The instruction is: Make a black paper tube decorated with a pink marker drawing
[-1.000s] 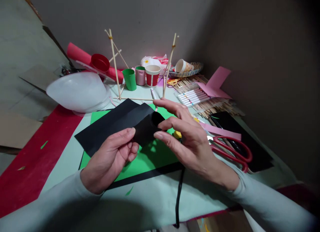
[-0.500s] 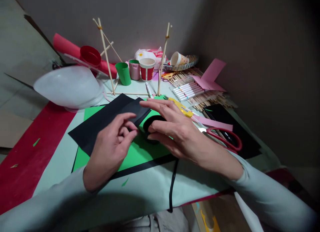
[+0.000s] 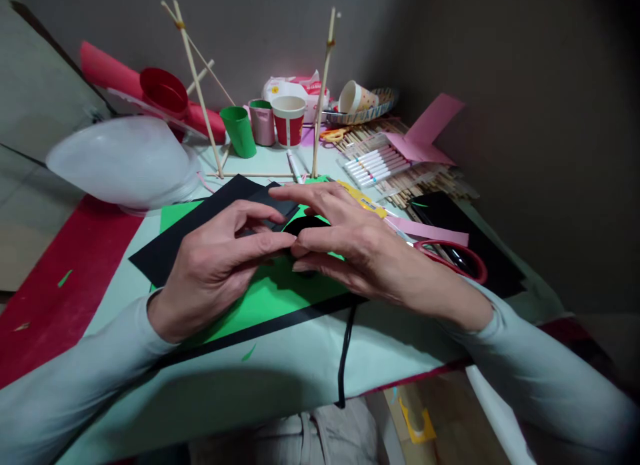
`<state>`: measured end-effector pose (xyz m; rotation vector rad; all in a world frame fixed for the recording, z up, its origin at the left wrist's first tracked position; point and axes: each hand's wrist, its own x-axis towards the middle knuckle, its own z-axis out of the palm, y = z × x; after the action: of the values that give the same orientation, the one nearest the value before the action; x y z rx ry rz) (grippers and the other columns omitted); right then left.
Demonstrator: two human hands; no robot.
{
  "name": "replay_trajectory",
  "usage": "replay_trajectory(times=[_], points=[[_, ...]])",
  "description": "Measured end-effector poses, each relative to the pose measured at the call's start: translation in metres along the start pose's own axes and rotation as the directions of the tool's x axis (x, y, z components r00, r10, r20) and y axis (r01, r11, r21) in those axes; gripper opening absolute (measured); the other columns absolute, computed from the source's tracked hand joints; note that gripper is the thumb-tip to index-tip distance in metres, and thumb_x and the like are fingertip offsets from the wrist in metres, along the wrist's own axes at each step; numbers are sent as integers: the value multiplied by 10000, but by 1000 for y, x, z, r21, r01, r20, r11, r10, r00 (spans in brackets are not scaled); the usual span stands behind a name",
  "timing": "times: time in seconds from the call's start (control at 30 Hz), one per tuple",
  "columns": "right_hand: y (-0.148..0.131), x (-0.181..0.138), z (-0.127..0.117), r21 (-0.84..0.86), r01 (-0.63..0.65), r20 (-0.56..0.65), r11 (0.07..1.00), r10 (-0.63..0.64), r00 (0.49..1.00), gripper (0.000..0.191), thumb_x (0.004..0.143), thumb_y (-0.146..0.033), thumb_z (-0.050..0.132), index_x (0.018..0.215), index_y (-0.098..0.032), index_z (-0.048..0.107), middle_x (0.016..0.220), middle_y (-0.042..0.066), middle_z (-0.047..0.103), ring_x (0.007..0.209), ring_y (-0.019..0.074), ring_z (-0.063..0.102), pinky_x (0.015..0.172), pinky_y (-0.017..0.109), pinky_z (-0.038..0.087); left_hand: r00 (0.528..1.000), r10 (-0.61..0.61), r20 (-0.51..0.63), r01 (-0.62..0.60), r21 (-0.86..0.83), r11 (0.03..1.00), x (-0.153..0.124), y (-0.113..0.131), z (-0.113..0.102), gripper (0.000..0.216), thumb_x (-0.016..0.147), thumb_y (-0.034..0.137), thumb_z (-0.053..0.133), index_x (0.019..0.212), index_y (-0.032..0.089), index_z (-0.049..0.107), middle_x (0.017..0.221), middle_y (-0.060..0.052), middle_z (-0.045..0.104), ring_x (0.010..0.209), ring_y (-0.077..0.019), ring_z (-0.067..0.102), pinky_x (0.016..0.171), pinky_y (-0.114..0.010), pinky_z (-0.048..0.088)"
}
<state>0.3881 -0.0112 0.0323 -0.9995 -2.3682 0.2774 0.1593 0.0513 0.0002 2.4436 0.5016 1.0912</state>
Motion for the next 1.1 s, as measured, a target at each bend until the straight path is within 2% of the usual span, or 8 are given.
replay_trajectory(times=[0.1, 0.23, 0.37, 0.63, 0.83, 1.0, 1.07, 1.1], points=[[7, -5, -4, 119, -54, -22, 991, 57, 998, 146, 1031, -280, 611, 1100, -175, 687, 1548, 161, 531, 1489, 274, 434, 1207, 491, 397, 991, 120, 57, -126, 116, 985, 7, -2, -7, 262, 916, 57, 639, 1034, 233, 793, 1215, -79, 708, 937, -181, 695, 813, -287, 558], [18, -16, -4, 307, -189, -156, 933, 245, 957, 547, 952, -419, 723, 1429, -225, 538, 1578, 116, 523, 1464, 286, 494, 1165, 454, 469, 977, 146, 155, -175, 197, 965, 14, 6, -11, 289, 935, 33, 549, 1006, 200, 774, 1139, -95, 754, 943, -193, 732, 799, -259, 549], [17, -21, 4, 289, -263, -66, 920, 294, 954, 740, 957, -407, 713, 1578, -201, 367, 1568, 147, 536, 1435, 308, 534, 1147, 470, 491, 963, 164, 212, -215, 244, 946, 18, 16, -11, 280, 938, 8, 517, 1004, 148, 751, 974, -96, 765, 826, -157, 731, 711, -213, 519], [12, -19, 23, 114, -364, 91, 924, 355, 930, 696, 1006, -227, 594, 1596, -32, 280, 1254, 190, 708, 1155, 320, 691, 962, 459, 574, 963, 147, 228, -206, 261, 943, 16, 18, -8, 256, 932, -13, 554, 1037, 131, 739, 956, -100, 727, 826, -130, 696, 735, -184, 511], [15, -23, 27, 156, -300, 51, 941, 296, 954, 695, 997, -202, 576, 1609, -88, 266, 1375, 198, 655, 1292, 318, 635, 1023, 476, 559, 970, 110, 217, -159, 225, 961, 13, 15, -6, 286, 916, -35, 581, 1071, 139, 747, 981, -92, 721, 826, -116, 692, 734, -176, 515], [13, -26, 19, 177, -285, -57, 942, 298, 953, 695, 1011, -259, 569, 1626, -146, 265, 1612, 195, 472, 1416, 323, 552, 1136, 528, 492, 991, -105, 77, 103, 28, 994, 20, 23, -14, 229, 912, 52, 641, 967, 220, 787, 851, -10, 705, 642, -96, 683, 599, -182, 547], [13, -24, 14, 181, -303, -129, 936, 328, 936, 670, 1010, -275, 578, 1609, -144, 307, 1597, 173, 500, 1413, 310, 559, 1136, 500, 499, 946, -323, -32, 318, -106, 942, 23, 26, -17, 145, 889, 127, 689, 851, 227, 787, 784, 9, 689, 552, -106, 675, 539, -201, 562], [12, -24, 12, 179, -310, -168, 934, 339, 926, 635, 1012, -283, 578, 1587, -140, 352, 1571, 164, 533, 1397, 303, 573, 1124, 482, 510, 893, -445, -70, 427, -182, 886, 23, 27, -18, 98, 866, 164, 725, 809, 222, 780, 749, 13, 685, 523, -115, 672, 520, -208, 564]])
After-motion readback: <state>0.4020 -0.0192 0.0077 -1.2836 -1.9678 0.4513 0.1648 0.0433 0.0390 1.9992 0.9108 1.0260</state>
